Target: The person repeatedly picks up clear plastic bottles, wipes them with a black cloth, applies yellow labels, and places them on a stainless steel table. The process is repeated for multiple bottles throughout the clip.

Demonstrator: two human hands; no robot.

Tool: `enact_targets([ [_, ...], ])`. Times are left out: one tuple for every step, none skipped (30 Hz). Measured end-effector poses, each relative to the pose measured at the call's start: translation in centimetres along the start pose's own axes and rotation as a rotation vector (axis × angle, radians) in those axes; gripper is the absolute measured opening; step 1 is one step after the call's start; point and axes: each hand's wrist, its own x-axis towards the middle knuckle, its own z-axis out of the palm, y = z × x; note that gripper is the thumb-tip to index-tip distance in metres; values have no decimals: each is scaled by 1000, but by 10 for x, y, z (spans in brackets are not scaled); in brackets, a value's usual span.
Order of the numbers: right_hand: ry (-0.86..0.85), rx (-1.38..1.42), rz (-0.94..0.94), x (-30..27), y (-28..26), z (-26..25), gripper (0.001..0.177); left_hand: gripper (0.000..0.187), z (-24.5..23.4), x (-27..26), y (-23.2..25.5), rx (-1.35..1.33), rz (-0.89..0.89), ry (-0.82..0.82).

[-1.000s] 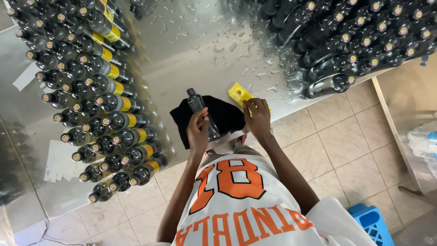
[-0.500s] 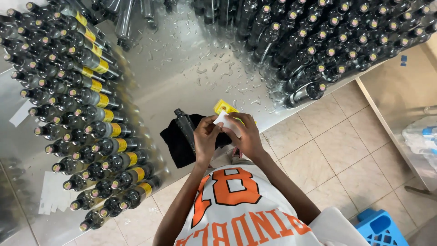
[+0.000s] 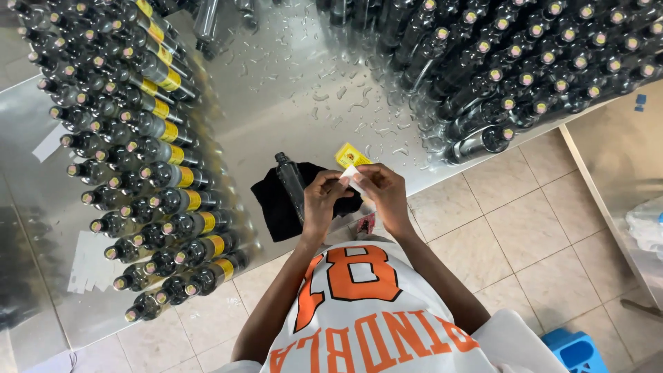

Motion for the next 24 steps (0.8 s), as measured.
enact_targets([
  [0,90,79,3,8,-1,17,22,-4,1,-11,34,27,-23],
  [-5,89,84,2,13,-2,17,22,-3,-2,-6,33,25,-16],
  [-7,163,130,3,17,-3,15,22,-1,-4,-2,39,39,-20],
  [-9,237,177,3,22,-3,12,22,0,-6,2,46,53,-23],
  [-15,234,183,4,21,-3,12,22,-1,-7,2,43,49,-15],
  [-12,313,200,4,21,-3,11,23,-3,-8,3,88,64,-24],
  [-9,392,216,5,21,-1,10,24,-5,-8,4,134,79,-32],
  [-15,389,221,3,21,-3,10,24,-8,-10,3,131,77,-24],
  [6,413,235,3,21,-5,8,26,-10,-10,3,143,75,-20],
  [27,438,249,2,20,-6,6,28,-12,-11,3,154,74,-17],
  [18,433,252,0,9,-6,6,28,-16,-11,6,151,75,-7],
  [54,400,219,-3,-1,-6,9,28,-20,-11,9,110,61,22],
  [82,370,185,-4,-11,-4,11,29,-26,-10,14,72,52,57],
  [66,368,185,-9,-16,-8,11,29,-32,-7,16,70,58,72],
  [10,237,193,-14,-20,-11,14,33,-41,-5,20,20,53,137],
  [-47,105,197,-19,-24,-13,17,37,-49,-3,23,-32,49,201],
  [-74,103,195,-18,-17,-21,17,37,-52,-4,28,-34,61,226],
  [-211,-80,174,-16,-10,-28,22,35,-55,-5,34,-41,54,257],
  [-343,-264,148,-15,-3,-36,29,33,-57,-6,39,-49,46,285],
  [-367,-267,143,-13,-19,-29,29,33,-62,-7,37,-52,55,308],
  [-330,-244,89,-12,-36,-24,29,29,-65,-7,34,-27,78,252],
  [-294,-220,36,-11,-52,-19,31,26,-68,-8,31,-1,101,198],
  [-303,-223,35,-5,-62,-15,31,26,-66,-11,33,-4,102,206],
  [-314,-201,-22,0,-72,-11,28,26,-63,-14,35,21,138,152],
])
